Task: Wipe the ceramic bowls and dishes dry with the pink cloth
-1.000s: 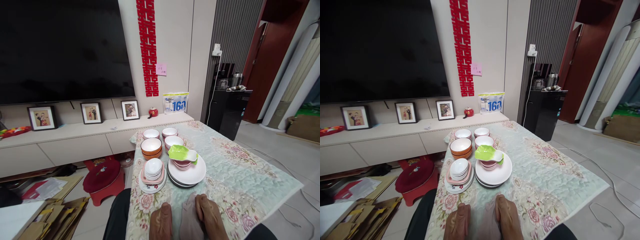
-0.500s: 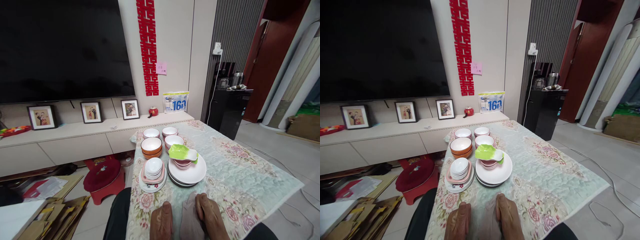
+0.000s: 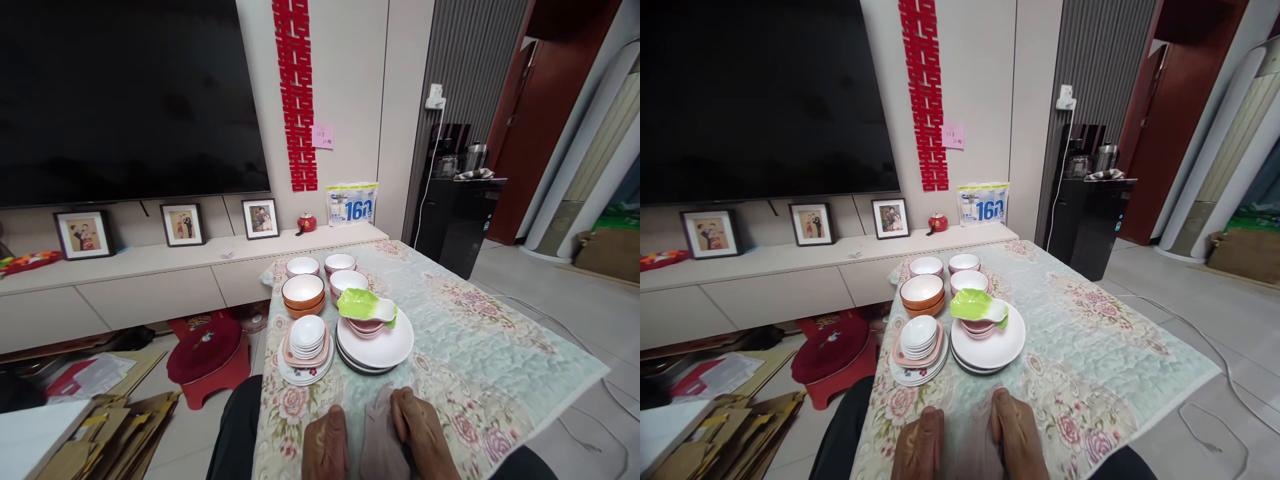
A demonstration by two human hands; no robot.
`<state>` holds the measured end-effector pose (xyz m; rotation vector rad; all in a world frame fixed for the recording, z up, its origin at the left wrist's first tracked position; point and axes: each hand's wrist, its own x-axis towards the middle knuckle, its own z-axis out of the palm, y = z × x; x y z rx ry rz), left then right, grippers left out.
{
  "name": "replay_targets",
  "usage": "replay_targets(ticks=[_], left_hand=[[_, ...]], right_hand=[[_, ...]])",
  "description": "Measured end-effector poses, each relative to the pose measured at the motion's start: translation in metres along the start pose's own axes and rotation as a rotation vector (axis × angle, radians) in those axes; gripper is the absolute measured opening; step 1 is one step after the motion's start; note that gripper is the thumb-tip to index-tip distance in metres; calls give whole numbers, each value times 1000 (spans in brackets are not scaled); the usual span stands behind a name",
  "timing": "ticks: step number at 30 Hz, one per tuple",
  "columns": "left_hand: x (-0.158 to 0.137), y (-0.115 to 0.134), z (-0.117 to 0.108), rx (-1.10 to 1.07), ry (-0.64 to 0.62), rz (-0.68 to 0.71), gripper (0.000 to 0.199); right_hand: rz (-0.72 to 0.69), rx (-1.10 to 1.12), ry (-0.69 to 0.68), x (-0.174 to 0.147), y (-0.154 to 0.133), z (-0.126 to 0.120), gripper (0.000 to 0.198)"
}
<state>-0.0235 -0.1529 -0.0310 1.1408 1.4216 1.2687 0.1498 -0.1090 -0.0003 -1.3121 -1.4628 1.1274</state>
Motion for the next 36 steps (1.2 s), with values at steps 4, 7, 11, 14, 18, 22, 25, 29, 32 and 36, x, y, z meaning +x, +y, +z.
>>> replay_targets(ticks=[4,7,11,14,18,22,25,29,32,36], left_hand=[[2,2,11,38,-21,15,58],[-1,1,23,112,-101,110,60],[-8,-6,24,239,-105,340,36],[-11,-9,14,228,-169,462,29],[-10,-5,4,190,-233,482,32],[-1,9,8,155,-142,453,30],[13,24,17,175,-135,378,29],[36,43,38,155,-325,256,27],[51,46,61,-63,-629,63,22],[63,32,82,-256,-795,-131,27]], right_hand=[[-22,14,-18,0,6,2,69],[-41,-4,-62,1,6,-5,66],[-204,-146,-137,-2,3,-25,45],[-278,-328,-231,-8,10,-32,36],[-251,-557,-300,-19,23,-19,65],[-338,-465,-268,-18,19,-16,45],[-323,-348,-120,-10,3,-31,22],[-265,-297,101,14,-29,-55,29],[-253,-307,241,44,-51,-67,23],[-224,-450,270,87,-70,-73,29]])
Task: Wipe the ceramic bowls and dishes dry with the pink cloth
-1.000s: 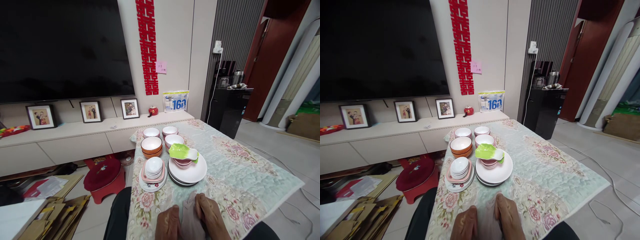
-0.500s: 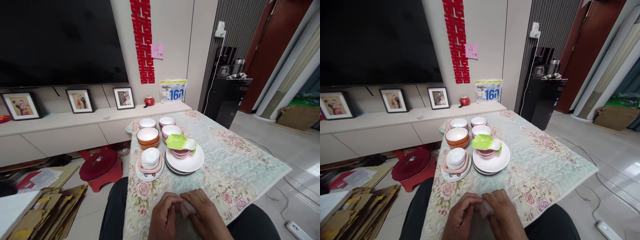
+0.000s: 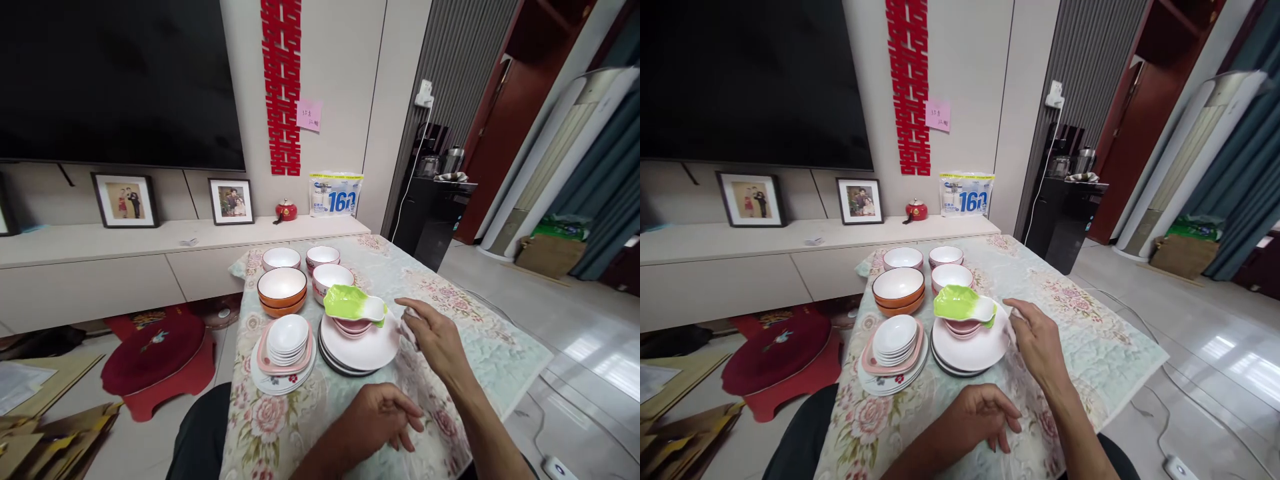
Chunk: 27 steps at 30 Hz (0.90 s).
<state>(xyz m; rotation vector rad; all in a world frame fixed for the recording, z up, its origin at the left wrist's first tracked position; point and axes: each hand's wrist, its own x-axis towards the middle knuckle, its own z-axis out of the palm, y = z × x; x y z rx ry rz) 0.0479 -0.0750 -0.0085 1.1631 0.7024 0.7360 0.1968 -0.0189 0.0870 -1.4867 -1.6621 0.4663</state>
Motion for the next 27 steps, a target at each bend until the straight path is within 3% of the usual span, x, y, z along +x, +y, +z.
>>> replay_targets(ticks=[6,11,21,27], left_hand=[[-2,-14,-12,-57,-35,-32,31],[-4,-9,-16,-66,-50,-39,30],[-1,-11,-19,-169,-14,5,32],[-5,-6,-21,-271,-11,53,36]], right_hand=[[80,-311,-215,35,-9,13,49],[112,-300,-267,48,-9,21,48],[180,-214,-328,67,-10,27,26],[252,-36,-333,68,-6,26,23]])
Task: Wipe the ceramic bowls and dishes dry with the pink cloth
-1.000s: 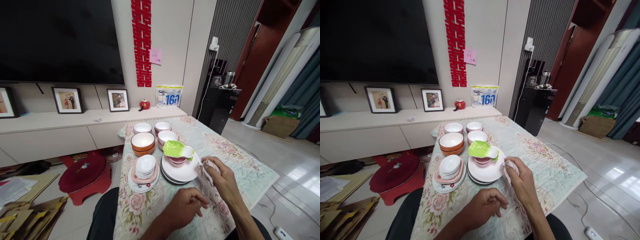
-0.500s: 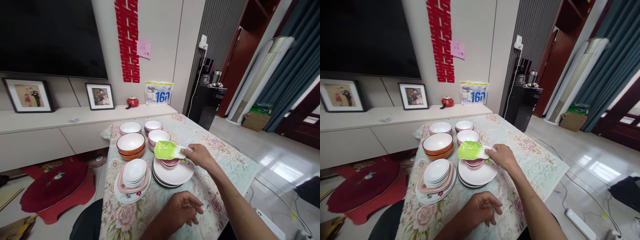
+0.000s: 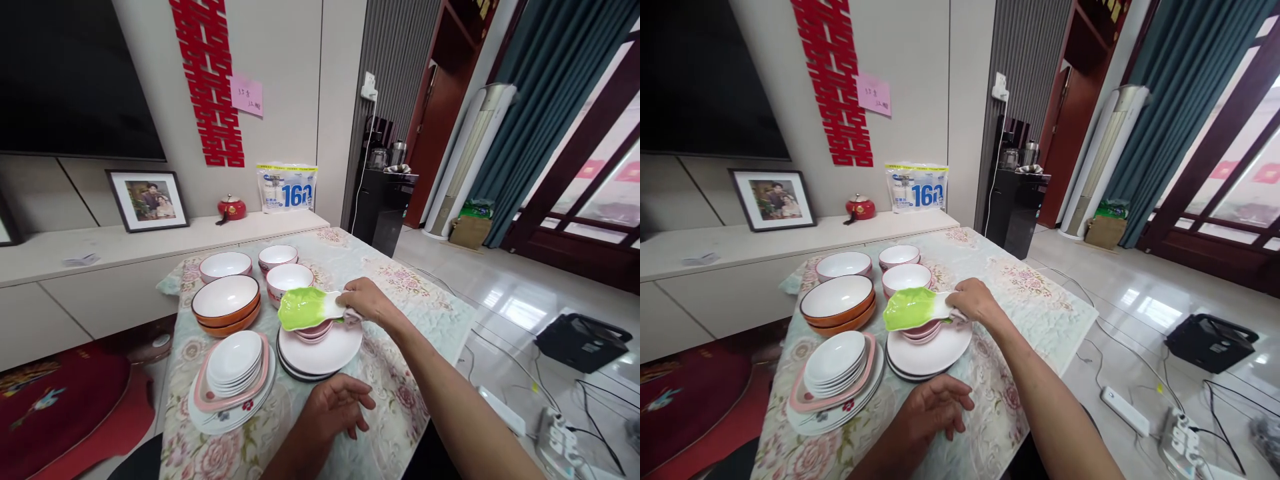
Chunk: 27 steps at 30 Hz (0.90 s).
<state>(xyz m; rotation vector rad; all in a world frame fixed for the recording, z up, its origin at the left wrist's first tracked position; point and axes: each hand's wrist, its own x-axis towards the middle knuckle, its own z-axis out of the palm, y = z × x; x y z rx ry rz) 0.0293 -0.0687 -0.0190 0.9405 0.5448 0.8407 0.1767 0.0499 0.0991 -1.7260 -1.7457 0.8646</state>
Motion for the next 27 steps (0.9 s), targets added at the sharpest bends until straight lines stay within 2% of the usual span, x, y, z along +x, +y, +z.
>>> replay_targets(ticks=[5,11,14,19,22,25,27], left_hand=[[-1,4,2,-76,-1,2,41],[-4,8,5,-298,19,-80,34],[-5,10,10,-420,-31,-186,49],[2,11,29,-553,-208,-359,80],[16,6,44,-589,-209,-361,78],[40,1,59,-656,-112,-373,66],[58,-2,67,-698,-8,-412,58]], right_hand=[[-6,187,-64,-8,9,-8,20],[-52,270,-224,-38,16,-46,26],[-73,253,-314,-56,25,-60,21],[-110,175,-443,-77,50,-66,21],[-118,151,-421,-78,67,-71,19],[-108,187,-331,-72,86,-79,17],[-74,299,-190,-64,102,-82,14]])
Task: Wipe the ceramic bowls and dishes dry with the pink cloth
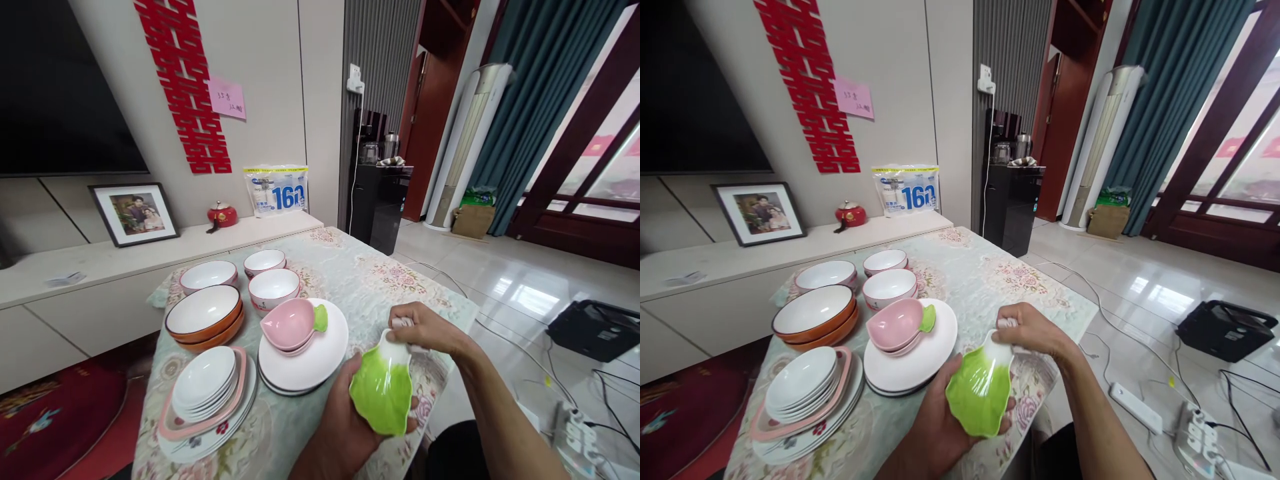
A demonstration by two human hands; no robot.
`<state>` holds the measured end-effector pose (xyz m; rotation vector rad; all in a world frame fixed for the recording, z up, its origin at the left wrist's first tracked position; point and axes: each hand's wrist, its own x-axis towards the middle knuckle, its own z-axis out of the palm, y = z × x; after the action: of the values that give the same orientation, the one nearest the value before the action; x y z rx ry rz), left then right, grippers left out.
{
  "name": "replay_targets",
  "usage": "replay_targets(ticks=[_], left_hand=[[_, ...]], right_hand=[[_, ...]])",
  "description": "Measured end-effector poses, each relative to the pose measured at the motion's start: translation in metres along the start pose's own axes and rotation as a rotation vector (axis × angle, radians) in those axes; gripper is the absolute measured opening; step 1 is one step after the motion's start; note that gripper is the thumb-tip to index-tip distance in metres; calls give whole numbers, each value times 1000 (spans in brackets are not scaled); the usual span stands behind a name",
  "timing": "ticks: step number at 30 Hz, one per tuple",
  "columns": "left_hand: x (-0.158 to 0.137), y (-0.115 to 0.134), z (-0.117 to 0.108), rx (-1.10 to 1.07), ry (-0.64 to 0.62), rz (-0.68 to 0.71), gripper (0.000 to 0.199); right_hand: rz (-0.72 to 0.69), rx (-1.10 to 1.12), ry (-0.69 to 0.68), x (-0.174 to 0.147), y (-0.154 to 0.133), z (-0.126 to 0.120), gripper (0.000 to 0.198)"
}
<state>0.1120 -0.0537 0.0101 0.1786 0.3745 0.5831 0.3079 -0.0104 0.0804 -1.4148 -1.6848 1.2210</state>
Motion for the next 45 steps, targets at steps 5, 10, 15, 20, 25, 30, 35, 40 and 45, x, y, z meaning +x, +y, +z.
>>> replay_targets(ticks=[5,10,15,20,25,30,35,40,45], left_hand=[[36,5,7,-69,172,83,51],[46,6,1,-110,237,107,52],[42,8,0,-120,255,120,51],[42,8,-1,-115,226,142,39],[46,5,-5,-144,183,171,35],[48,3,-3,-164,131,214,35],[48,2,0,-182,83,248,34],[49,4,1,-215,20,293,41],[51,5,-4,-207,-7,287,48]], right_hand=[[-7,302,367,13,39,-16,49],[-46,426,422,13,56,-21,64],[-140,114,341,8,54,-2,40],[-359,-293,435,13,54,19,20],[-457,-521,675,18,55,34,27],[-488,-807,838,19,53,58,13],[-346,-938,664,14,50,70,12],[-286,-805,282,-5,29,61,19],[-377,-669,-34,-18,19,49,28]])
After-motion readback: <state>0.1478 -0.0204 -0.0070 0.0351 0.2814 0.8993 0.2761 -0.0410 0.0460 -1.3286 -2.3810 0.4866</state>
